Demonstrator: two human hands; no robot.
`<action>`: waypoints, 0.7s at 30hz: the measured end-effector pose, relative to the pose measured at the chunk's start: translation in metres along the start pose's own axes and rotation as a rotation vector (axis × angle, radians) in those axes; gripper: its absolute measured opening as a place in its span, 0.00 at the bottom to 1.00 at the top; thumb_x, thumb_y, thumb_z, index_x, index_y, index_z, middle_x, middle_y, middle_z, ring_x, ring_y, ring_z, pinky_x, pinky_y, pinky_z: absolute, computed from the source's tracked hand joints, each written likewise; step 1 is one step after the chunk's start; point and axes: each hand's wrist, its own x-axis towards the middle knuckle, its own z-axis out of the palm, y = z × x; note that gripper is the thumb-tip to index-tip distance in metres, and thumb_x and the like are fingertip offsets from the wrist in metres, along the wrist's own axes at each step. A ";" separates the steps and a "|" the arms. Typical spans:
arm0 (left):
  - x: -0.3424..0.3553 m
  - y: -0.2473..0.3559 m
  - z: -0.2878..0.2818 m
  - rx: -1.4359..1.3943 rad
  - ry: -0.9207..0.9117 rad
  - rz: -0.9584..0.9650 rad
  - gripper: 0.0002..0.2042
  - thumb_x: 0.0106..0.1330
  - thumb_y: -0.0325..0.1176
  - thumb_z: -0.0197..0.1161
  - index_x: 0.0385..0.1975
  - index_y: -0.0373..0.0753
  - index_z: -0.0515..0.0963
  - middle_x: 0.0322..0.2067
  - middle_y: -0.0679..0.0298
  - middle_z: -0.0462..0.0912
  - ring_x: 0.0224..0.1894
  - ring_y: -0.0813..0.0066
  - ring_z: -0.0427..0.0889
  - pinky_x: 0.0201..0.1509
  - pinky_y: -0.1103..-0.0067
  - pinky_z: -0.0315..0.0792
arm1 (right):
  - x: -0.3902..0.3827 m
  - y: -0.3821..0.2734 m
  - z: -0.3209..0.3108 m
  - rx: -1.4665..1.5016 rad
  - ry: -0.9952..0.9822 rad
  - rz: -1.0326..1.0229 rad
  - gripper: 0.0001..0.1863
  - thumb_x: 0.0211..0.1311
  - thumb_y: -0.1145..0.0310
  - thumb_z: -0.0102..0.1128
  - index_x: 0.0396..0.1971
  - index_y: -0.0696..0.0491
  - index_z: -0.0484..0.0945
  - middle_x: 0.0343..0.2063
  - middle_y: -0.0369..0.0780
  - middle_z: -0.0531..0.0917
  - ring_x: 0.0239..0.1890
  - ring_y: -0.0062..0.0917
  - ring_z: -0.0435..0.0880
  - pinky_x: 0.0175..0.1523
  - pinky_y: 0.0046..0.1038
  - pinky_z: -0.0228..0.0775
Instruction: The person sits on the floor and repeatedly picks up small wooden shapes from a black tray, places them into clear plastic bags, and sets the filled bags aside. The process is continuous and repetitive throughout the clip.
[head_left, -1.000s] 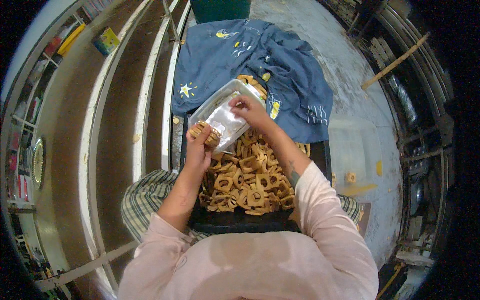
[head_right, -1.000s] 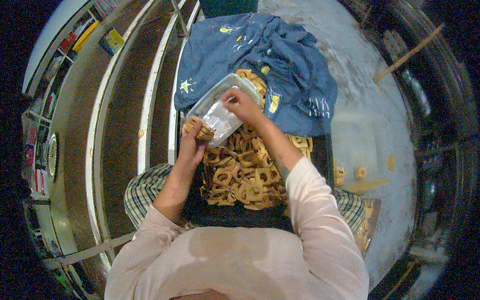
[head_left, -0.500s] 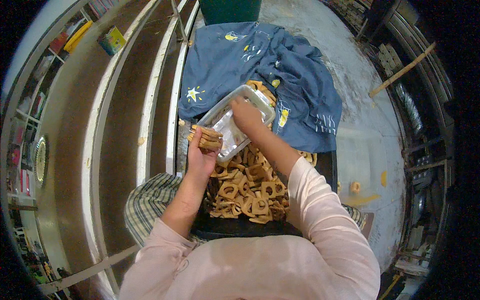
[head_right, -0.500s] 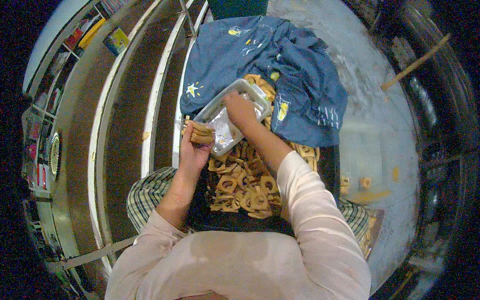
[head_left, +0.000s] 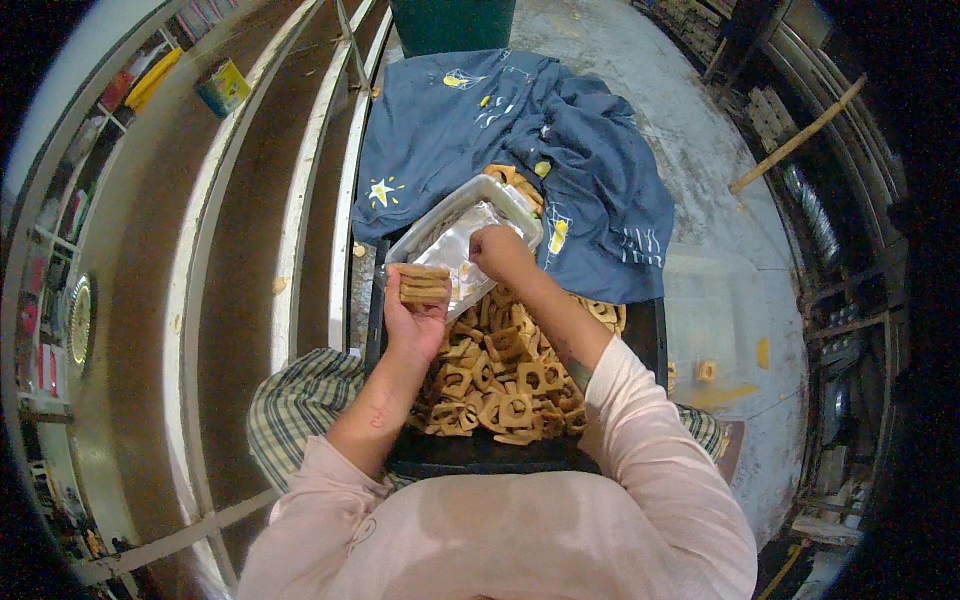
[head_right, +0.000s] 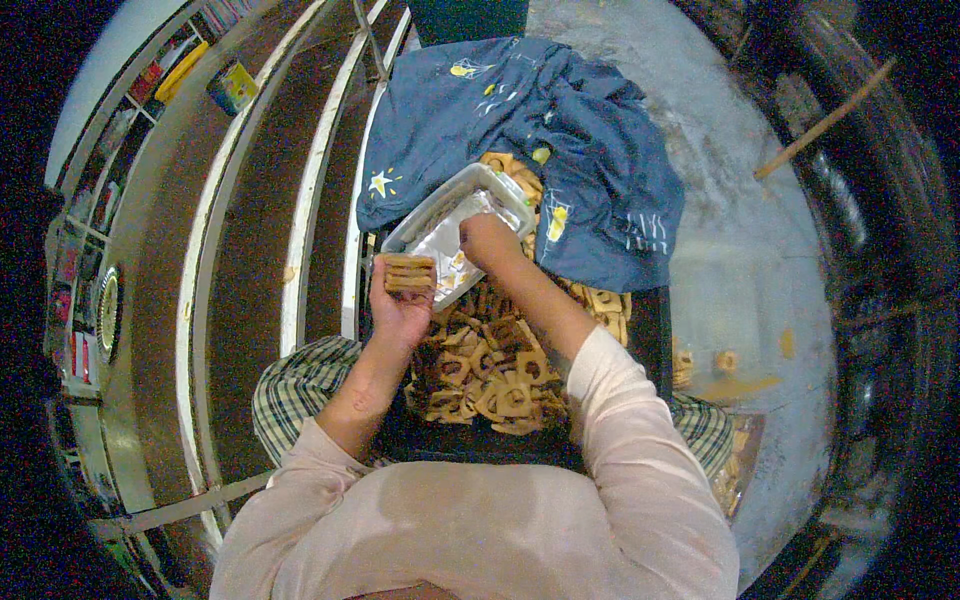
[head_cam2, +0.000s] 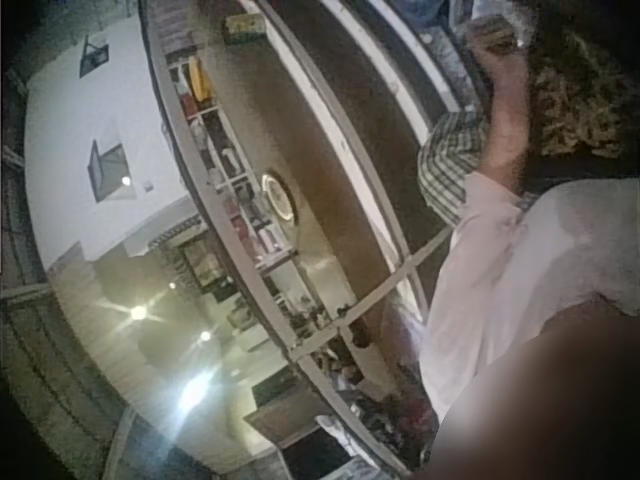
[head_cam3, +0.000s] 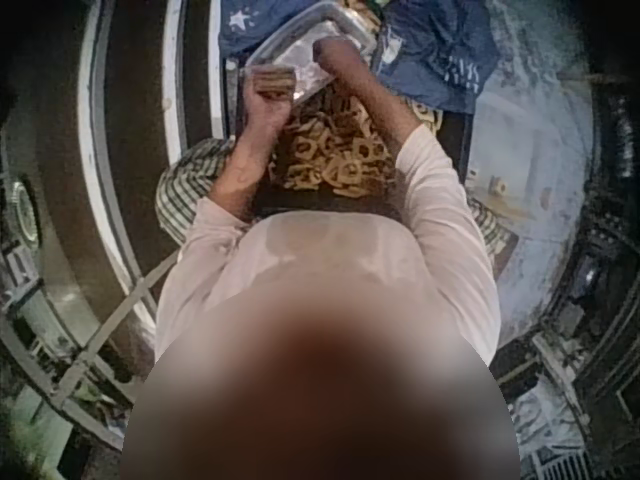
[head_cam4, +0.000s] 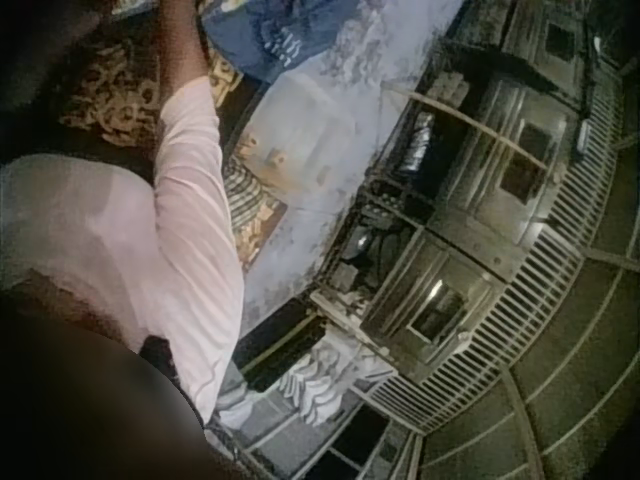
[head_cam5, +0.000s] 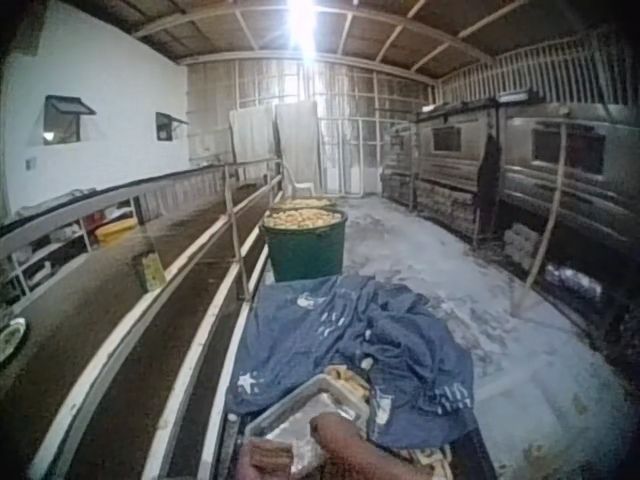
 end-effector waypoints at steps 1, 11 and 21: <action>0.000 0.000 0.000 -0.012 0.000 0.016 0.20 0.57 0.47 0.55 0.42 0.39 0.65 0.39 0.58 0.70 0.41 0.60 0.72 0.44 0.67 0.72 | -0.004 0.003 -0.004 0.050 0.030 -0.003 0.05 0.40 0.69 0.59 0.19 0.54 0.78 0.22 0.44 0.78 0.28 0.36 0.78 0.35 0.33 0.69; -0.002 0.003 0.002 -0.080 -0.012 0.046 0.22 0.59 0.49 0.52 0.43 0.37 0.64 0.42 0.57 0.69 0.43 0.59 0.72 0.47 0.65 0.71 | 0.013 -0.015 0.014 -0.092 -0.032 -0.114 0.07 0.45 0.71 0.51 0.24 0.55 0.78 0.25 0.47 0.79 0.28 0.41 0.78 0.34 0.37 0.71; 0.002 0.007 0.000 -0.092 -0.048 0.087 0.21 0.60 0.50 0.49 0.43 0.38 0.64 0.43 0.56 0.68 0.44 0.59 0.71 0.47 0.65 0.71 | 0.012 -0.038 0.047 -0.087 -0.164 -0.054 0.08 0.44 0.68 0.52 0.25 0.55 0.75 0.28 0.48 0.78 0.32 0.41 0.78 0.36 0.37 0.70</action>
